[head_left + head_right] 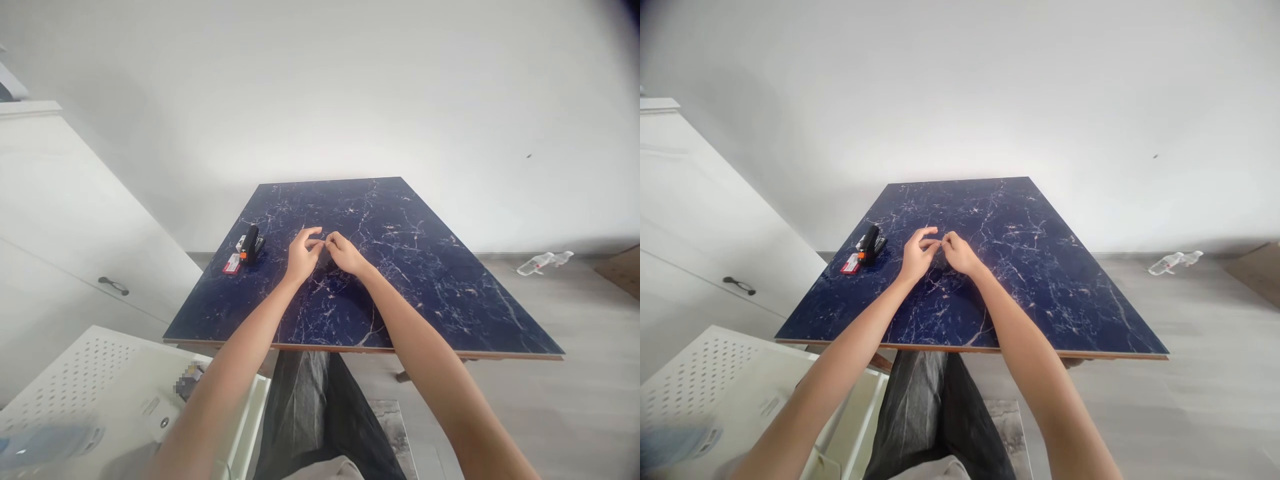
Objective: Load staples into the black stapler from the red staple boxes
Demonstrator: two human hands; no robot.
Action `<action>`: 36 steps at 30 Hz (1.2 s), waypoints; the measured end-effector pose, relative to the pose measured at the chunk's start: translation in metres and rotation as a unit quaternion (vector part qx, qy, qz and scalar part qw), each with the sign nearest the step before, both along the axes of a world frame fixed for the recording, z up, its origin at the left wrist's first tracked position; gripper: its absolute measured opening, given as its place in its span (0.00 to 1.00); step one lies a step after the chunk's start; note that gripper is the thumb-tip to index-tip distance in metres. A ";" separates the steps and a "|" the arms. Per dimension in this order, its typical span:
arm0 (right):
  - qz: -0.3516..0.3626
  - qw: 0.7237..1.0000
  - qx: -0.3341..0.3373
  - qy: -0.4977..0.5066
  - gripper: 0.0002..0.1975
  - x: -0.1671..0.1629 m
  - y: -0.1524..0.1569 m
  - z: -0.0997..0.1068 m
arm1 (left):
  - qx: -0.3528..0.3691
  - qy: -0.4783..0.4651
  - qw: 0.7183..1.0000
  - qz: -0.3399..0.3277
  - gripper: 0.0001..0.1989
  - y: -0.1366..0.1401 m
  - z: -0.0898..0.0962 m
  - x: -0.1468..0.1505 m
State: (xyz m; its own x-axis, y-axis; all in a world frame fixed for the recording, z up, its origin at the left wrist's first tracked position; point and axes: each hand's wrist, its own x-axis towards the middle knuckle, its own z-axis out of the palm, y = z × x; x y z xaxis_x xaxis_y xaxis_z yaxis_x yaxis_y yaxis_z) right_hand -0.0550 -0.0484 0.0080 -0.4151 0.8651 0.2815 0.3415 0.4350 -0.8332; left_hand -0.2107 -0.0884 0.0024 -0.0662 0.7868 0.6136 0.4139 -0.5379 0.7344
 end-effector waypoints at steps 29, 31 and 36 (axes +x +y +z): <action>-0.063 0.942 0.150 -0.295 0.09 -0.005 -0.018 0.010 | 0.045 0.087 0.995 0.019 0.23 -0.001 -0.001 0.002; -0.064 0.943 0.138 -0.296 0.10 -0.006 -0.017 0.008 | 0.039 0.077 0.996 0.015 0.22 -0.001 -0.001 0.003; -0.055 0.954 0.120 -0.271 0.10 -0.005 -0.012 0.001 | 0.024 0.054 0.998 0.009 0.22 0.000 -0.003 0.005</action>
